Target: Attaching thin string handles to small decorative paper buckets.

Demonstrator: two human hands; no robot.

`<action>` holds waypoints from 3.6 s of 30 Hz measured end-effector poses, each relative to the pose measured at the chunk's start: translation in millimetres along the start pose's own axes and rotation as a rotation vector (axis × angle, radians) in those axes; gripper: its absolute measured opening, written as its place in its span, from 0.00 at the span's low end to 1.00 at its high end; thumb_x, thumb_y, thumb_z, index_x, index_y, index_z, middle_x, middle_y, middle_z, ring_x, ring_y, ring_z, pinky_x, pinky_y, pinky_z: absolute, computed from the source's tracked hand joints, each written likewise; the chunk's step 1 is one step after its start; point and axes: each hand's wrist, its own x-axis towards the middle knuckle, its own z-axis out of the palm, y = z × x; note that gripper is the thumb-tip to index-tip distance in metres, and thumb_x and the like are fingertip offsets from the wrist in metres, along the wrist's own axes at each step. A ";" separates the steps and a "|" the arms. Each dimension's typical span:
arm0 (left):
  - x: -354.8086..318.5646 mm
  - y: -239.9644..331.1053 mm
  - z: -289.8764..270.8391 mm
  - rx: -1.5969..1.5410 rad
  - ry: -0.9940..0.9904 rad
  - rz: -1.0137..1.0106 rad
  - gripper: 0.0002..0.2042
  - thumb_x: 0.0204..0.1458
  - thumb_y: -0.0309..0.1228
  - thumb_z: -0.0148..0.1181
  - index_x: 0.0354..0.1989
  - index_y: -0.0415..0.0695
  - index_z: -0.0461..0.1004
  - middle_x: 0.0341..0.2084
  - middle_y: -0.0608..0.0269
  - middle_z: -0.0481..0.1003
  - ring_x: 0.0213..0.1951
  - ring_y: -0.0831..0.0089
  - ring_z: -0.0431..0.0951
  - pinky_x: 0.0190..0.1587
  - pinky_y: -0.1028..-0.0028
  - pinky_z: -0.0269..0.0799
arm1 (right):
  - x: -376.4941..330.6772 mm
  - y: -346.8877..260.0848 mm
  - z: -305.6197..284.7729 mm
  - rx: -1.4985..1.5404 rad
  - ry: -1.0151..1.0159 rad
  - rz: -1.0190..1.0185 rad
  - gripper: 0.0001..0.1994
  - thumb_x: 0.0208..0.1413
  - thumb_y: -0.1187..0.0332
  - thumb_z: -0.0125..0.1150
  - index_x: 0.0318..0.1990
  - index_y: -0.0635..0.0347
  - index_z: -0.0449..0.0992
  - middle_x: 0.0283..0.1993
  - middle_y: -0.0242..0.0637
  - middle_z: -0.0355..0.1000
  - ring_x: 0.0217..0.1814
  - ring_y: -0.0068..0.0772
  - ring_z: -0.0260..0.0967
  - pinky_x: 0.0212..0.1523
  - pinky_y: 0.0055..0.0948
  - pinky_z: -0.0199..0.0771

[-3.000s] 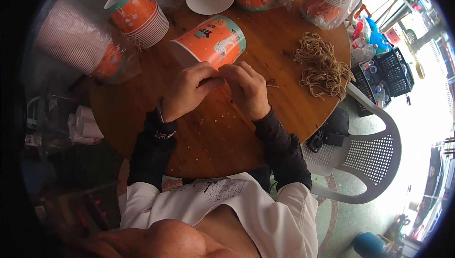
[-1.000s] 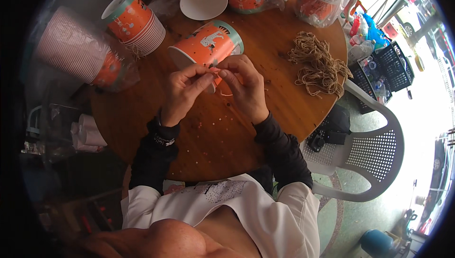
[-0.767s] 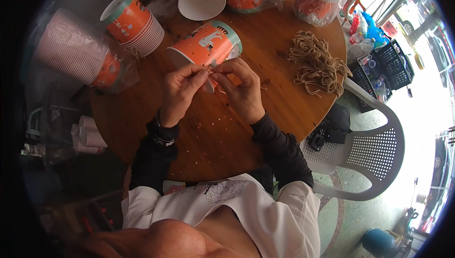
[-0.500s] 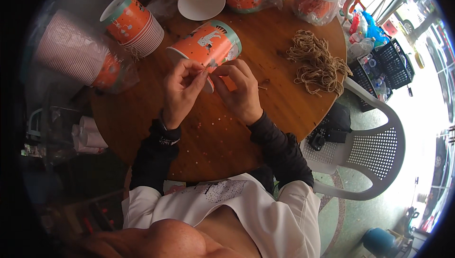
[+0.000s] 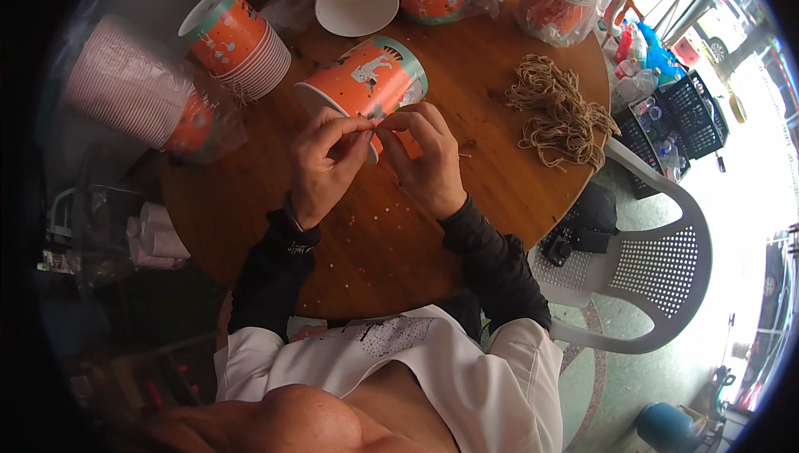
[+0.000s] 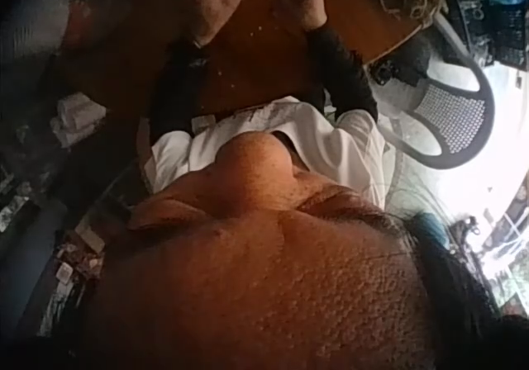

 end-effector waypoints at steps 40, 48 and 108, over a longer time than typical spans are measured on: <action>-2.5 -5.2 6.9 -0.775 -0.088 -0.382 0.08 0.61 0.31 0.55 0.36 0.38 0.75 0.26 0.72 0.71 0.29 0.85 0.69 0.35 0.82 0.65 | -4.2 2.5 -4.0 0.641 -0.014 0.236 0.10 0.55 0.76 0.63 0.44 0.66 0.73 0.41 0.31 0.72 0.44 0.20 0.68 0.47 0.23 0.69; -2.3 -7.4 7.0 -0.590 -0.139 -0.255 0.05 0.59 0.25 0.57 0.37 0.36 0.76 0.27 0.70 0.71 0.29 0.84 0.73 0.32 0.82 0.69 | -2.4 3.6 -7.0 0.451 -0.093 0.167 0.07 0.50 0.76 0.66 0.36 0.63 0.76 0.37 0.32 0.72 0.42 0.25 0.68 0.48 0.26 0.68; 33.4 -15.0 -38.6 0.331 -0.019 0.548 0.05 0.50 0.29 0.63 0.35 0.50 0.76 0.33 0.68 0.75 0.42 0.63 0.74 0.54 0.65 0.63 | 58.4 -30.2 -72.1 1.259 0.141 0.462 0.07 0.65 0.70 0.50 0.49 0.54 0.68 0.28 0.31 0.66 0.20 0.19 0.59 0.14 0.17 0.58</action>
